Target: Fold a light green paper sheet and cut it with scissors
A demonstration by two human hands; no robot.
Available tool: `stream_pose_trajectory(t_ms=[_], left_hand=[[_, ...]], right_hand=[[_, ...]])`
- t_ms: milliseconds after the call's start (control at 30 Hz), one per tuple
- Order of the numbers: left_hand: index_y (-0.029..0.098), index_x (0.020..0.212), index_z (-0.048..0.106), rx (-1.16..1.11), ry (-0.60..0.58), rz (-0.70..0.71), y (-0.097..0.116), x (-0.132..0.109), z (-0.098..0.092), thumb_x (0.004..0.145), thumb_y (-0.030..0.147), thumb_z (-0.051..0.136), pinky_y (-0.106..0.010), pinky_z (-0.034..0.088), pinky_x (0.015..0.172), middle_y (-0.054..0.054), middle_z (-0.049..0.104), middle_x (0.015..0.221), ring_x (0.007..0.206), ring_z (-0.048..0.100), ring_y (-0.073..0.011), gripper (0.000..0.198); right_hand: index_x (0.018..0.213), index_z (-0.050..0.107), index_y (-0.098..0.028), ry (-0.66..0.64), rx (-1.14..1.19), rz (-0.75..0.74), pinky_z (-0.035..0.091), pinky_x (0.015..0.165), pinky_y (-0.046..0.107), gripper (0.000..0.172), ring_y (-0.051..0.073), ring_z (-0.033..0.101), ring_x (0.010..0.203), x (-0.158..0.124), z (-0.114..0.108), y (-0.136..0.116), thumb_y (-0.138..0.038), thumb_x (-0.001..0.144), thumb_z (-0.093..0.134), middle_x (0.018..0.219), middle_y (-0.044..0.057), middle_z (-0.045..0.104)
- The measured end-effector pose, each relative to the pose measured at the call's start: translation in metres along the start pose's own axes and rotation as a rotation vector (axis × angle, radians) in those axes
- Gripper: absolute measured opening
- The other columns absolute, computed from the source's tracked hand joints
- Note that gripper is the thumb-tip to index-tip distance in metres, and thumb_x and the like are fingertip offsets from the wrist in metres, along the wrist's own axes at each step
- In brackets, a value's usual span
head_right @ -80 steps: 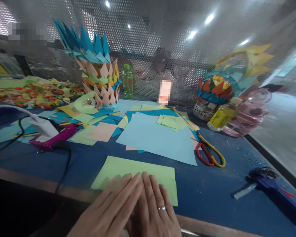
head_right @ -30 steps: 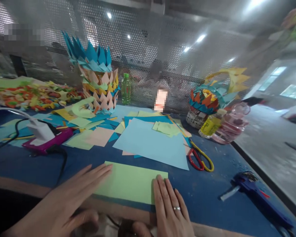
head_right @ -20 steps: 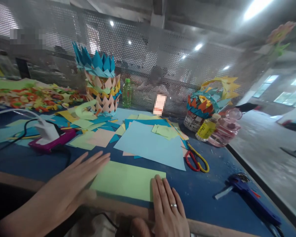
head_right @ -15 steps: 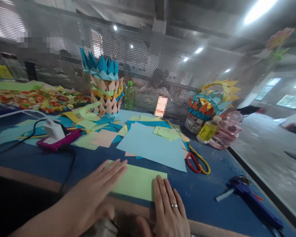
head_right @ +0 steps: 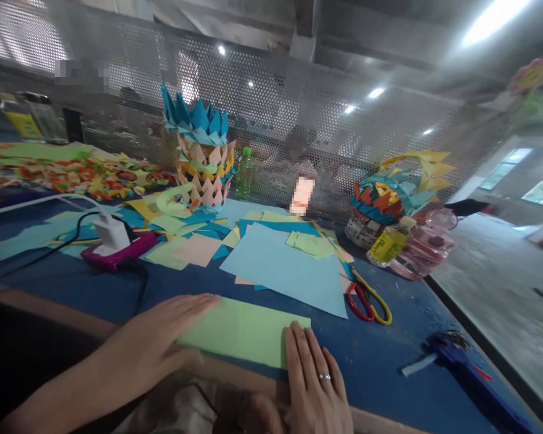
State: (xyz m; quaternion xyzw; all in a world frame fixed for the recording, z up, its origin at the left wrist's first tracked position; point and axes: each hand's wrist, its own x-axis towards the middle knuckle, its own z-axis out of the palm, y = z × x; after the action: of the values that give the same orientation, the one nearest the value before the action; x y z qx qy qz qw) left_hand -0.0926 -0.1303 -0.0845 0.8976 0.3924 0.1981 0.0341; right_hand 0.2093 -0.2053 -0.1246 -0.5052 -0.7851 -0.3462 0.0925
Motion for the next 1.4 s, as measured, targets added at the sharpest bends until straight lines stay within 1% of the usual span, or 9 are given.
stream_pose_trajectory(t_ms=[200,367,467,633,767,933,1033,1167,1400], left_hand=[[0.031,0.140,0.053,-0.194,0.007,-0.154,0.001,-0.005,-0.008,0.085,0.017,0.061,-0.030,0.049,0.102,0.000,0.065,0.134,0.123,0.060,-0.0198,0.057],[0.026,0.138,0.054,-0.366,0.033,-0.189,0.005,0.005,-0.018,0.090,0.026,0.058,-0.033,0.048,0.102,-0.005,0.063,0.135,0.122,0.060,-0.0224,0.048],[0.023,0.131,0.058,-0.489,0.020,-0.271,0.005,0.018,-0.023,0.092,0.033,0.055,-0.029,0.053,0.085,-0.006,0.069,0.115,0.094,0.066,-0.0186,0.041],[0.018,0.129,0.056,-0.716,-0.090,-0.396,0.002,0.036,-0.024,0.081,0.034,0.062,-0.021,0.041,0.052,-0.006,0.066,0.112,0.052,0.044,-0.0061,0.051],[0.019,0.126,0.055,-0.712,-0.068,-0.420,0.005,0.036,-0.020,0.080,0.031,0.061,-0.020,0.033,0.048,-0.005,0.064,0.112,0.048,0.037,-0.0039,0.048],[0.021,0.125,0.053,-0.649,-0.024,-0.439,0.010,0.031,-0.016,0.084,0.031,0.058,-0.021,0.034,0.051,-0.004,0.064,0.108,0.052,0.044,-0.0072,0.043],[0.023,0.128,0.049,-0.594,-0.067,-0.429,0.011,0.031,-0.019,0.089,0.040,0.057,-0.023,0.036,0.055,0.001,0.064,0.087,0.058,0.051,-0.0134,0.044],[0.025,0.121,0.052,-0.468,-0.160,-0.453,0.014,0.033,-0.023,0.090,0.045,0.053,-0.024,0.030,0.053,0.007,0.047,0.059,0.056,0.048,-0.0182,0.036],[0.029,0.113,0.058,-0.373,-0.163,-0.498,0.020,0.036,-0.021,0.083,0.032,0.052,-0.027,0.029,0.057,0.006,0.055,0.062,0.054,0.046,-0.0189,0.031]], right_hand=[[0.153,0.033,-0.007,-0.014,0.020,-0.001,0.052,0.092,0.038,0.078,0.027,0.057,0.130,-0.004,-0.001,0.002,-0.056,0.095,0.048,0.152,0.007,0.044],[0.155,0.028,-0.007,-0.007,0.044,-0.025,0.050,0.093,0.038,0.078,0.026,0.056,0.130,-0.001,-0.005,0.006,-0.056,0.097,0.043,0.151,0.007,0.046],[0.154,0.029,-0.007,-0.014,0.056,-0.014,0.048,0.095,0.039,0.077,0.026,0.055,0.131,0.000,-0.006,0.005,-0.057,0.097,0.042,0.152,0.007,0.046],[0.150,0.039,-0.008,-0.030,0.042,0.010,0.045,0.097,0.039,0.073,0.026,0.054,0.132,-0.001,-0.006,0.001,-0.059,0.097,0.042,0.153,0.007,0.045],[0.149,0.041,-0.009,-0.030,0.053,0.018,0.041,0.099,0.041,0.072,0.027,0.052,0.134,-0.001,-0.006,-0.001,-0.059,0.098,0.041,0.154,0.008,0.043],[0.149,0.040,-0.008,-0.049,0.066,0.034,0.038,0.101,0.044,0.076,0.030,0.049,0.135,-0.001,-0.007,-0.004,-0.062,0.096,0.042,0.154,0.010,0.044],[0.152,0.037,-0.010,-0.054,0.060,0.025,0.038,0.101,0.047,0.078,0.033,0.048,0.136,0.000,-0.008,-0.006,-0.063,0.095,0.042,0.153,0.012,0.045],[0.153,0.035,-0.013,-0.078,0.041,0.032,0.038,0.101,0.047,0.074,0.033,0.048,0.136,0.001,-0.010,-0.009,-0.061,0.097,0.039,0.154,0.011,0.045],[0.153,0.035,-0.015,-0.095,0.097,0.061,0.037,0.104,0.049,0.073,0.034,0.043,0.140,0.000,-0.011,-0.010,-0.059,0.096,0.042,0.156,0.010,0.041]])
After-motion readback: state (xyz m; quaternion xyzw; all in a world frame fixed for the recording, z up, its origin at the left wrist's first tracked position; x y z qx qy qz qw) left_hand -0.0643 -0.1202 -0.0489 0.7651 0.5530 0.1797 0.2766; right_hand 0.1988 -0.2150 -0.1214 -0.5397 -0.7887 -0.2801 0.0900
